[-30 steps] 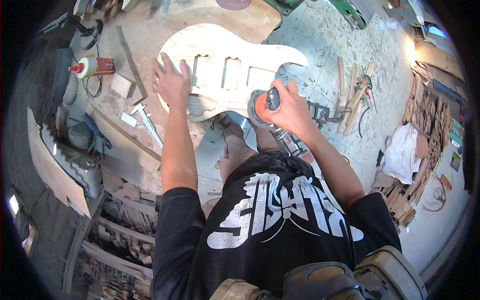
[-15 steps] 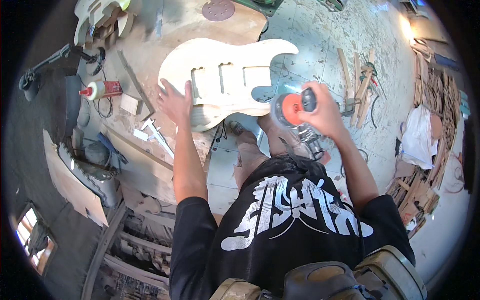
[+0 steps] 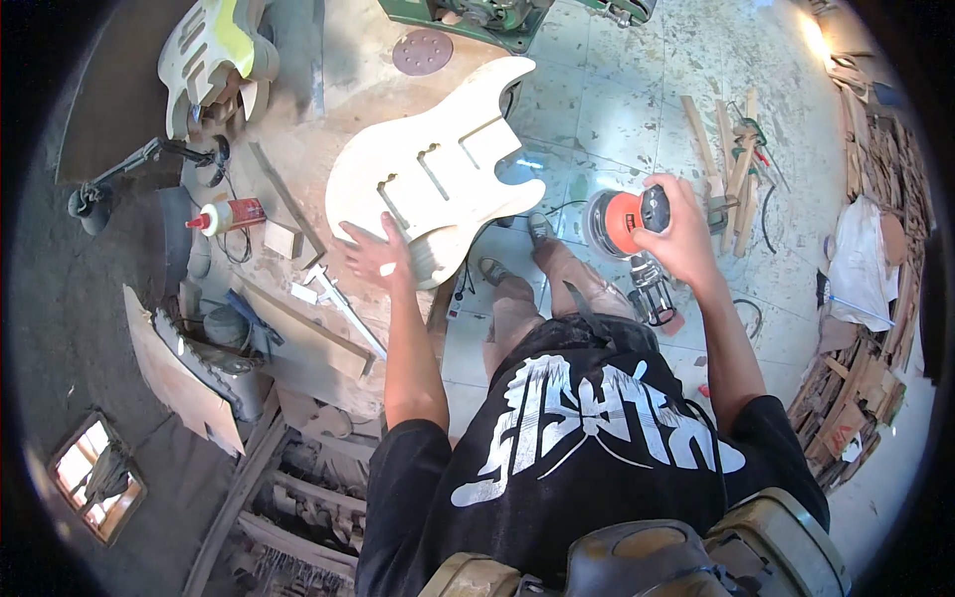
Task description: The person sands a wooden guitar body with an orbital sander on a workbench and rotates the object to access different sides.
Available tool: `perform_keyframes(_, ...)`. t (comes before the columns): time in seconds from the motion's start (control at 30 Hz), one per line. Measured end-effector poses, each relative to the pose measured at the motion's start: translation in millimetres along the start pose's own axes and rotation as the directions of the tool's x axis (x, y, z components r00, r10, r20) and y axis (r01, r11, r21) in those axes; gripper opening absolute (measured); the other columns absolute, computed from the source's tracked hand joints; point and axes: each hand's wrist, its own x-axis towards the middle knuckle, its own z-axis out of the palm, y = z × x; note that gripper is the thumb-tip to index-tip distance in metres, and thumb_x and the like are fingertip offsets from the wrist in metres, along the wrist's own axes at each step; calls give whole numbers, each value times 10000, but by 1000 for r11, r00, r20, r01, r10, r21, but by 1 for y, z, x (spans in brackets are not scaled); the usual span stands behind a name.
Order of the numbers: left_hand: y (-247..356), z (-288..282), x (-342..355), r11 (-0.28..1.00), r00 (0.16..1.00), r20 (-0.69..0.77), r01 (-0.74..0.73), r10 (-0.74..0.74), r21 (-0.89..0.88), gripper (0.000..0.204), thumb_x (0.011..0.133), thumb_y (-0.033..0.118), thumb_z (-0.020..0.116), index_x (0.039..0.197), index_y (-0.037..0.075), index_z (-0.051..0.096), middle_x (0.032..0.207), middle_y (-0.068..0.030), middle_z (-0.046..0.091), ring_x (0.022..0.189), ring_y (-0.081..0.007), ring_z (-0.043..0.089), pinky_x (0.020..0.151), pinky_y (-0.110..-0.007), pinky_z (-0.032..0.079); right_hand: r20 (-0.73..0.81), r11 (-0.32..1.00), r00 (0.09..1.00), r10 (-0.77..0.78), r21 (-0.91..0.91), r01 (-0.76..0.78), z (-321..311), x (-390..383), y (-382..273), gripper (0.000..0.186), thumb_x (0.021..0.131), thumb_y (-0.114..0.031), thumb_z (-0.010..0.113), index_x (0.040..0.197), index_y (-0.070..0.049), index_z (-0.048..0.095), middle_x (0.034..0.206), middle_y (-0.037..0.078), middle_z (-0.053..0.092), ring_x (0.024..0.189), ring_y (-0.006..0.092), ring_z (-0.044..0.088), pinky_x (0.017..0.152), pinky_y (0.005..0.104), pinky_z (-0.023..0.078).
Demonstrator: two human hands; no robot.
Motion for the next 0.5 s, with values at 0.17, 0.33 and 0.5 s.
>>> perform_keyframes(0.17, -10, 7, 20, 1000, 1000, 3, 8, -8, -9, 903, 983, 660, 538, 1646, 85, 329, 1682, -306, 229, 1519, -454, 315, 1219, -560, 294, 97, 997, 994, -50, -53, 55, 14, 28, -20, 613, 729, -221, 790, 1295, -189, 557, 1190, 145, 561, 1004, 438, 679, 861, 511, 558)
perform_keyframes(0.33, 5, 1, 62, 982, 983, -72, -175, 170, -76, 777, 1022, 563, 528, 1601, 58, 416, 1677, -281, 271, 1534, -457, 290, 1261, -546, 237, 206, 986, 976, -70, -134, 99, 34, 63, -44, 626, 718, -253, 780, 1300, -197, 556, 1150, 142, 547, 926, 432, 676, 798, 517, 554)
perform_keyframes(0.5, 11, 3, 82, 963, 963, 0, -269, 270, 18, 730, 1047, 559, 477, 1615, 106, 403, 1675, -236, 311, 1521, -462, 313, 1237, -530, 299, 197, 969, 976, -91, -208, 133, 53, 84, -63, 581, 760, -284, 779, 1289, -195, 558, 1120, 153, 547, 905, 428, 682, 784, 515, 552)
